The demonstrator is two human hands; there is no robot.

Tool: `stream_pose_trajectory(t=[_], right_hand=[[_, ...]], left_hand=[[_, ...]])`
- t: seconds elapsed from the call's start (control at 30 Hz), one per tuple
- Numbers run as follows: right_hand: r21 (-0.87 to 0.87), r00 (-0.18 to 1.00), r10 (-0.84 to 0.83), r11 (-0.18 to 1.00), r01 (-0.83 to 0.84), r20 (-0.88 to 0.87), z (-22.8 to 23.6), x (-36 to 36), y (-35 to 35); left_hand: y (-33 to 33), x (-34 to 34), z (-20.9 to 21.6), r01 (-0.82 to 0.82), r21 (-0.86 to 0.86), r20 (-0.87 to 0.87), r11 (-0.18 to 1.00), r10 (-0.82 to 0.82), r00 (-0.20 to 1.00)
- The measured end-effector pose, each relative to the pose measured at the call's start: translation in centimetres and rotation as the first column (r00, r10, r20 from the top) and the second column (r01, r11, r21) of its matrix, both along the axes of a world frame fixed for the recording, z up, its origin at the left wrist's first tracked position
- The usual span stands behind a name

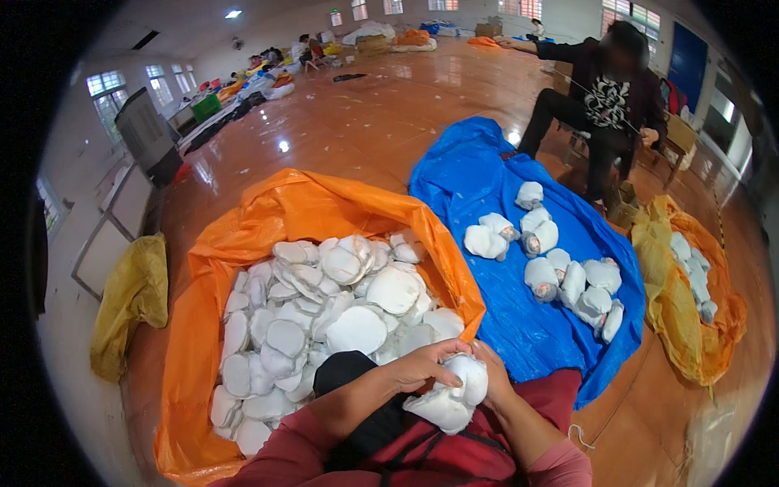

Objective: The person sits on the floor and repeatedly stuffs white material into white mask-like objects, then places the finished items onto a blue tarp. The person handles the objects one at a time throughout the clip.

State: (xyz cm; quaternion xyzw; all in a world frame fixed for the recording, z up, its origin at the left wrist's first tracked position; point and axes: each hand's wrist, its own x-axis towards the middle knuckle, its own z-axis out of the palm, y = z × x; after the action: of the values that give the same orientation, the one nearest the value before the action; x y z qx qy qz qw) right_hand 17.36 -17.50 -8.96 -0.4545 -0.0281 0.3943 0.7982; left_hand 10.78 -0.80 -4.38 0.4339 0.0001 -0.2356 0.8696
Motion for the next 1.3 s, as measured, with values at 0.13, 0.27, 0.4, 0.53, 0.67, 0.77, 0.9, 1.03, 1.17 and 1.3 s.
stream_pose_trajectory(t=[0.13, 0.27, 0.4, 0.53, 0.67, 0.77, 0.9, 1.03, 1.17, 1.3], right_hand=[[-0.036, 0.999, 0.003, 0.999, -0.001, 0.052, 0.6, 0.1, 0.1], [0.263, 0.992, 0.122, 0.957, -0.125, 0.029, 3.0, -0.5, -0.3], [0.331, 0.978, 0.19, 0.921, -0.207, 0.083, 4.0, -0.4, -0.3], [0.313, 0.98, 0.141, 0.933, -0.179, 0.138, 4.4, -0.5, -0.5], [0.265, 0.991, 0.035, 0.962, -0.069, 0.128, 4.3, -0.7, 0.1], [0.26, 0.989, -0.024, 0.965, -0.015, 0.149, 3.4, -0.6, 0.3], [0.297, 0.987, -0.056, 0.955, 0.009, 0.15, 3.2, -0.6, 0.3], [0.319, 0.987, -0.034, 0.948, -0.018, 0.157, 2.4, 0.0, 0.3], [0.306, 0.987, 0.04, 0.948, -0.086, 0.155, 1.4, 0.3, 1.2], [0.156, 0.969, 0.085, 0.98, -0.124, 0.233, 0.5, -0.4, 2.8]], left_hand=[[0.6, 0.3, -0.1, -0.063, -0.091, -0.03, 0.994, 0.06, 0.998], [1.8, 0.3, 0.4, -0.154, -0.05, -0.027, 0.987, 0.153, 0.988], [2.8, 0.6, 0.6, -0.182, 0.031, 0.053, 0.983, 0.18, 0.982], [2.8, 0.9, 1.6, -0.229, -0.029, 0.077, 0.973, 0.231, 0.97], [2.2, 1.3, 2.1, -0.271, 0.036, 0.102, 0.962, 0.267, 0.958], [1.9, 1.6, 2.4, -0.287, 0.057, 0.113, 0.956, 0.279, 0.954], [1.4, 1.6, 2.3, -0.317, 0.043, 0.096, 0.947, 0.312, 0.945], [0.9, 1.2, 2.6, -0.384, 0.058, 0.089, 0.921, 0.379, 0.921], [1.1, 0.0, 2.7, -0.443, 0.13, 0.121, 0.887, 0.429, 0.895], [1.8, -2.6, 3.5, -0.504, 0.291, 0.16, 0.813, 0.478, 0.864]])
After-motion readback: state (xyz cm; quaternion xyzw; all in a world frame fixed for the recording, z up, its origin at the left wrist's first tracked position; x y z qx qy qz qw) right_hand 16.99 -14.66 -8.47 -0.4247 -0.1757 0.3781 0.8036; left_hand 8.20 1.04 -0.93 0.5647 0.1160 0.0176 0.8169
